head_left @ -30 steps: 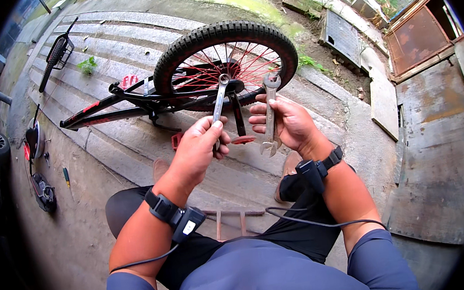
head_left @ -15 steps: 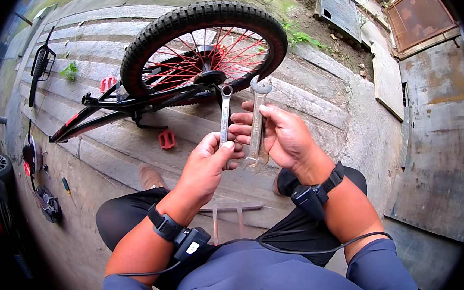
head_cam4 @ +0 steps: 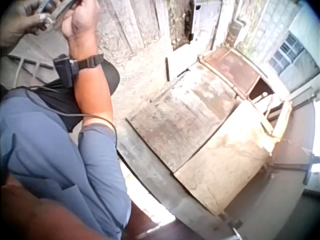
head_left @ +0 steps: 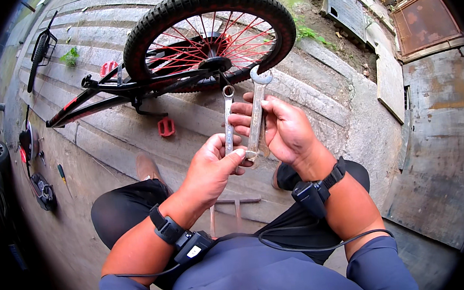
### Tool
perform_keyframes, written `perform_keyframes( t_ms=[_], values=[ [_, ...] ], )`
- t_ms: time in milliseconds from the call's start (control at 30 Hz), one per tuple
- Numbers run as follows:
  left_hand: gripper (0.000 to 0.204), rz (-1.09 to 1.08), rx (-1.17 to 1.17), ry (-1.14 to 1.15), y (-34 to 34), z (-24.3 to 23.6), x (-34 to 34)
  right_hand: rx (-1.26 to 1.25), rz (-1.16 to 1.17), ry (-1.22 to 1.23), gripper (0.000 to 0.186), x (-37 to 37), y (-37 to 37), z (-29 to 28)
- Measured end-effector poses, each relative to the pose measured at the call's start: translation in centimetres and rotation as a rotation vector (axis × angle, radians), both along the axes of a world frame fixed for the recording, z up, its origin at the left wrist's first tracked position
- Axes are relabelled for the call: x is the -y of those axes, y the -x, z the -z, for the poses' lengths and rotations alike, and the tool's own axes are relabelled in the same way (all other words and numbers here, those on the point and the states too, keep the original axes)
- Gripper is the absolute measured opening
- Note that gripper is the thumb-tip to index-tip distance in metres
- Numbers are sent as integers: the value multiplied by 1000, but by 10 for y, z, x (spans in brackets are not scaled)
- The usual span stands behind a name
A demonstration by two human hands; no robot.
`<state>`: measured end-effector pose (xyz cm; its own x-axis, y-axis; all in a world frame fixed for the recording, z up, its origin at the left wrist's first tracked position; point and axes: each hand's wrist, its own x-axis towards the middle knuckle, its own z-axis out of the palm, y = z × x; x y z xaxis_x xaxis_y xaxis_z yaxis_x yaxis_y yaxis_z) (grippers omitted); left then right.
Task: The person sits on a small stool and uses a screwdriver and wrenches to work on a bicycle that is upside down. They remove a pedal from the crank arm, inspect the components, and then reattach the pedal, tightening it with a wrench.
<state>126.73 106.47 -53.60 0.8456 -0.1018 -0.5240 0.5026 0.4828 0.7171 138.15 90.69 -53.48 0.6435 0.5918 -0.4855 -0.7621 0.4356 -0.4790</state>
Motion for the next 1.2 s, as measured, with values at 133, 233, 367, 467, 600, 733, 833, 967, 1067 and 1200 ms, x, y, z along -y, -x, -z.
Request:
perform_keyframes(
  t_ms=[133,233,367,467,600,733,833,967,1067,1200],
  values=[
    [32,-39,24,14,1,7,-5,23,-4,12,35,-1,1,-4],
    [33,-63,18,25,-1,6,-8,75,-11,81,34,-1,-2,-2],
    [32,-88,-4,32,-2,6,-12,109,-7,135,33,-2,-3,-5],
    [31,-96,-23,32,-3,3,-15,102,-11,148,32,-6,-3,-6],
    [31,-101,-28,41,-2,3,-16,99,-38,158,29,-8,-4,-3],
    [32,-100,-37,41,-1,4,-19,85,-51,181,26,-11,-3,-4],
    [33,-101,-35,40,0,1,-19,81,-60,176,25,-11,-3,-5],
    [35,-96,-42,31,0,2,-19,98,-87,198,30,-8,-3,-2],
    [36,-92,-44,24,0,1,-20,99,-95,189,29,-8,-3,-1],
    [40,-83,-33,10,1,2,-21,103,-103,192,29,-9,-2,-2]
  ],
)
